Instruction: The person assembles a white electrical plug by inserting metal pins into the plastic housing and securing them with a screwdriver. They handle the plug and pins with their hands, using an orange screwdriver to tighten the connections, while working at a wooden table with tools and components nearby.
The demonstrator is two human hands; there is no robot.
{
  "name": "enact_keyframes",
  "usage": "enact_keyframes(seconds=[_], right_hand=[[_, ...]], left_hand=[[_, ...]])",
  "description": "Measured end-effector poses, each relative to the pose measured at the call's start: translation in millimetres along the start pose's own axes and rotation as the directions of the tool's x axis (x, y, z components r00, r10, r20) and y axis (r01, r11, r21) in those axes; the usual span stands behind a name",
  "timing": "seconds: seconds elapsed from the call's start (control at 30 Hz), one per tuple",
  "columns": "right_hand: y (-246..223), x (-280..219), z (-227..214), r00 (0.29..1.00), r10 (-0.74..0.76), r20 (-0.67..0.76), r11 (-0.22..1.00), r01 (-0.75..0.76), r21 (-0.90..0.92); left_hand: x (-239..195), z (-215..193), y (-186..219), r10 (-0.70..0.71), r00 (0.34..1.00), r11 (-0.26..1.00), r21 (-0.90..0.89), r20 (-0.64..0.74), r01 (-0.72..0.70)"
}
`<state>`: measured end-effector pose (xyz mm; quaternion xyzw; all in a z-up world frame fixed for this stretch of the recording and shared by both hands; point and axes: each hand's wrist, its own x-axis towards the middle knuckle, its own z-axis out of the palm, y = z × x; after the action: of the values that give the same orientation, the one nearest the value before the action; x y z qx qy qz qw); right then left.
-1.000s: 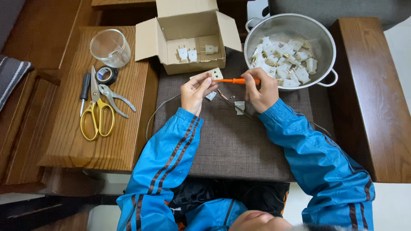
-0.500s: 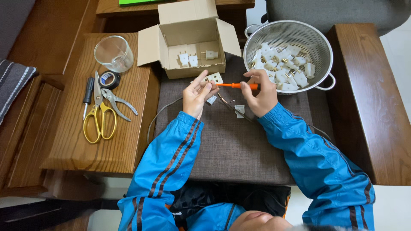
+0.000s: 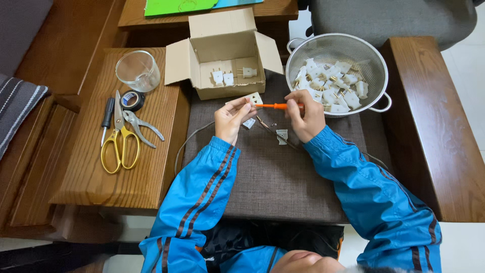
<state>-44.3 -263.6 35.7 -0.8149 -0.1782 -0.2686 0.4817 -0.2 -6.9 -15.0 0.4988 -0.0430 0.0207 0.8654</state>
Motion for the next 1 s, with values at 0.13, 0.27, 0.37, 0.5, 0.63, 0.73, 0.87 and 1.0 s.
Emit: enact_keyframes(seconds=[0.13, 0.27, 0.37, 0.5, 0.63, 0.73, 0.87, 1.0], right_hand=[[2.9, 2.1, -3.2, 1.000, -0.018, 0.022, 0.997, 0.020, -0.075], [-2.1, 4.4, -5.9, 0.999, -0.045, -0.002, 0.999, 0.045, 0.026], [3.9, 2.8, -2.0, 0.999, -0.047, -0.012, 0.998, 0.048, 0.038], [4.7, -2.7, 4.5, 0.999, -0.040, -0.028, 0.999, 0.041, 0.020], [7.4, -1.9, 4.3, 0.992, -0.113, -0.048, 0.993, 0.111, -0.047], [24.0, -22.6, 18.7, 0.990, -0.111, -0.085, 0.978, 0.093, -0.189], [26.4, -22.1, 23.1, 0.991, -0.118, -0.068, 0.980, 0.105, -0.170], [29.5, -29.6, 27.3, 0.987, -0.132, -0.088, 0.987, 0.124, -0.099]], left_hand=[[6.0, -9.0, -10.8, -0.003, 1.000, 1.000, 0.002, 0.000, 0.003], [3.7, -8.1, -10.5, 0.003, 1.000, 1.000, 0.010, -0.005, -0.003], [4.6, -6.6, -9.0, 0.021, 1.000, 0.999, 0.024, -0.001, -0.021], [1.7, -6.1, -4.9, 0.060, 0.998, 0.996, 0.062, 0.025, -0.061], [22.1, -18.3, -39.8, 0.089, 0.996, 0.984, 0.151, 0.017, -0.090], [7.9, -13.1, -21.7, 0.065, 0.998, 0.995, 0.080, 0.010, -0.066], [13.6, -6.5, -10.3, 0.085, 0.996, 0.990, 0.112, -0.002, -0.084], [5.5, -1.4, 1.4, 0.089, 0.996, 0.984, 0.153, 0.001, -0.088]])
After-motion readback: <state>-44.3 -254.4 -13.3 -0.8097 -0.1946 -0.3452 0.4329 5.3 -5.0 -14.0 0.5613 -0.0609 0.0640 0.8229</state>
